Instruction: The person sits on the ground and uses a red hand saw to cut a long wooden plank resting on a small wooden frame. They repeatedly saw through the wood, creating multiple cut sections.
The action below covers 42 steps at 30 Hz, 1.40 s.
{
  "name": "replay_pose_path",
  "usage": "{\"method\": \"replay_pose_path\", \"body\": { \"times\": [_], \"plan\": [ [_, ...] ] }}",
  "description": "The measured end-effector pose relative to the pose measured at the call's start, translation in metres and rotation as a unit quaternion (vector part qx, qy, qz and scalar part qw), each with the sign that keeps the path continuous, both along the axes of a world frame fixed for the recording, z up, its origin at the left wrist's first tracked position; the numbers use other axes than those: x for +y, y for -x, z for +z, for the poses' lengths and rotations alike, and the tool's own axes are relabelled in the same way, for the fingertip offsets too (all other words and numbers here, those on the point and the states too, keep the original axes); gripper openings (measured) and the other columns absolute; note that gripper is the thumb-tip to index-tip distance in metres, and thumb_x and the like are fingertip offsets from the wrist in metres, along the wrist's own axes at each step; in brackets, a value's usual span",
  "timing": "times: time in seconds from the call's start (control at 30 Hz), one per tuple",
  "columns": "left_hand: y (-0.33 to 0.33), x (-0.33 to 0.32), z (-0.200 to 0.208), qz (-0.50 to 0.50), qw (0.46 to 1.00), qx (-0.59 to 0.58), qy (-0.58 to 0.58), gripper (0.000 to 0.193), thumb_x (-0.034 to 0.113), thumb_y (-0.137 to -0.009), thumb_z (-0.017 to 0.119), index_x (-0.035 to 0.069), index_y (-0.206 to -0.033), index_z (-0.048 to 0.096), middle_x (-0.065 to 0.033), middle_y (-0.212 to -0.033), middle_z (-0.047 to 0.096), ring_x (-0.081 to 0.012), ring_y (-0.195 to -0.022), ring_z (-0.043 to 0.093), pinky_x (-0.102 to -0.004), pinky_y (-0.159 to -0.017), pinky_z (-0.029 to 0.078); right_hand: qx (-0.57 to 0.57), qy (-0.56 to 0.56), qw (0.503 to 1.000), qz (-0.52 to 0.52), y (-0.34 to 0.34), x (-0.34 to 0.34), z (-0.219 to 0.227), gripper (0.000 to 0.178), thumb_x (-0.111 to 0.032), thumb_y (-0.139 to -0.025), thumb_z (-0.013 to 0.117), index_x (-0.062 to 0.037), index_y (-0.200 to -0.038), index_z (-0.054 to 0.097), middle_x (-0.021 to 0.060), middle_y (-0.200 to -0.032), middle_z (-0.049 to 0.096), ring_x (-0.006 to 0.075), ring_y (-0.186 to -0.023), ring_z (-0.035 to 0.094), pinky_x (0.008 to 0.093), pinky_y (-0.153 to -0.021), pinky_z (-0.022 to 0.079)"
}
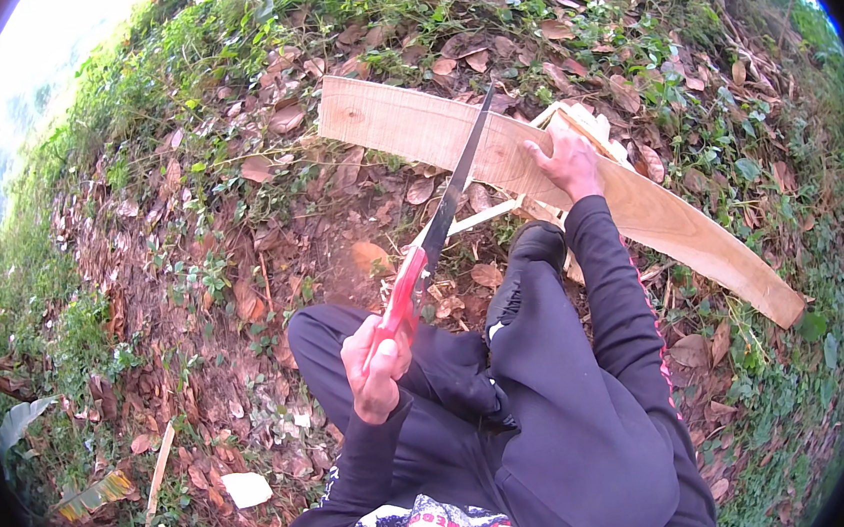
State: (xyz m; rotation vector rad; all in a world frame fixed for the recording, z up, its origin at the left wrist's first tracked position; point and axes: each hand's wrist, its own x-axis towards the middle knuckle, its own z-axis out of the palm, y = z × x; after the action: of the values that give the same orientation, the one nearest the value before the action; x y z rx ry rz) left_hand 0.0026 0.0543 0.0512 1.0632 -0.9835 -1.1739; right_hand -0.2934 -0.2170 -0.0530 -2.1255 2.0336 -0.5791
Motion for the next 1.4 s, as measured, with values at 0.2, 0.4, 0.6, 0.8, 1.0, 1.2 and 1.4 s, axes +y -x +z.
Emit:
{"method": "replay_pose_path", "body": {
  "times": [0.2,0.4,0.6,0.8,1.0,1.2,1.4],
  "plan": [
    [-0.005,-0.001,-0.005,-0.014,1.000,-0.004,-0.004,0.023,0.021,-0.089,0.052,0.002,-0.079,0.045,0.0020,-0.053,0.038,-0.0058,-0.043,0.033,-0.0223,-0.040,0.027,-0.012,0.031,0.999,0.013,0.005,-0.002,-0.007,0.054,-0.053,-0.084,0.065,-0.0042,-0.107,0.066,0.0191,-0.095,0.070,0.0380,-0.092,0.066,0.0477,-0.084,0.050],
    [-0.007,0.004,-0.002,-0.016,0.998,-0.046,-0.029,0.023,0.021,-0.083,0.056,-0.001,-0.079,0.051,0.0004,-0.056,0.047,-0.0062,-0.046,0.039,-0.0222,-0.045,0.030,-0.017,0.052,0.998,0.024,0.004,0.000,-0.007,0.058,-0.057,-0.087,0.061,-0.0009,-0.103,0.065,0.0215,-0.097,0.068,0.0397,-0.093,0.065,0.0487,-0.083,0.049],
    [-0.011,0.004,0.013,-0.047,0.986,-0.162,-0.016,0.026,0.023,-0.081,0.058,-0.003,-0.080,0.057,-0.0019,-0.060,0.053,-0.0087,-0.051,0.048,-0.0248,-0.050,0.037,-0.008,0.032,0.999,0.016,0.003,0.000,-0.004,0.059,-0.058,-0.087,0.060,-0.0009,-0.104,0.065,0.0215,-0.096,0.068,0.0398,-0.093,0.065,0.0487,-0.083,0.049],
    [-0.012,0.010,0.015,-0.023,0.987,-0.154,-0.052,0.025,0.021,-0.082,0.058,-0.004,-0.081,0.056,-0.0018,-0.059,0.052,-0.0081,-0.050,0.047,-0.0239,-0.050,0.036,-0.008,0.027,1.000,0.009,0.003,0.002,-0.002,0.055,-0.054,-0.086,0.063,-0.0035,-0.108,0.065,0.0195,-0.099,0.069,0.0378,-0.094,0.066,0.0474,-0.085,0.049],
    [0.006,-0.003,0.014,0.001,0.989,-0.128,-0.074,0.020,0.014,-0.089,0.054,-0.002,-0.076,0.051,-0.0007,-0.056,0.046,-0.0084,-0.049,0.043,-0.0261,-0.048,0.034,0.010,0.040,0.999,0.018,-0.002,0.011,0.004,0.058,-0.051,-0.080,0.070,-0.0043,-0.114,0.065,0.0174,-0.101,0.070,0.0356,-0.094,0.066,0.0460,-0.087,0.049],
    [0.021,-0.030,0.044,0.022,0.986,-0.149,-0.070,0.022,0.013,-0.093,0.054,0.001,-0.075,0.052,0.0008,-0.058,0.045,-0.0066,-0.051,0.042,-0.0262,-0.049,0.033,0.037,0.058,0.998,0.005,0.000,0.020,-0.002,0.063,-0.051,-0.076,0.073,-0.0020,-0.115,0.063,0.0168,-0.103,0.069,0.0338,-0.101,0.064,0.0462,-0.095,0.043],
    [-0.004,-0.034,0.049,-0.057,0.989,-0.016,-0.133,0.014,0.012,-0.094,0.057,0.003,-0.084,0.055,0.0070,-0.065,0.048,-0.0011,-0.056,0.040,-0.0201,-0.050,0.031,0.032,0.088,0.996,0.004,0.001,0.015,-0.003,0.059,-0.047,-0.075,0.074,-0.0047,-0.115,0.063,0.0154,-0.106,0.068,0.0323,-0.103,0.063,0.0457,-0.097,0.039]
  ]
}}
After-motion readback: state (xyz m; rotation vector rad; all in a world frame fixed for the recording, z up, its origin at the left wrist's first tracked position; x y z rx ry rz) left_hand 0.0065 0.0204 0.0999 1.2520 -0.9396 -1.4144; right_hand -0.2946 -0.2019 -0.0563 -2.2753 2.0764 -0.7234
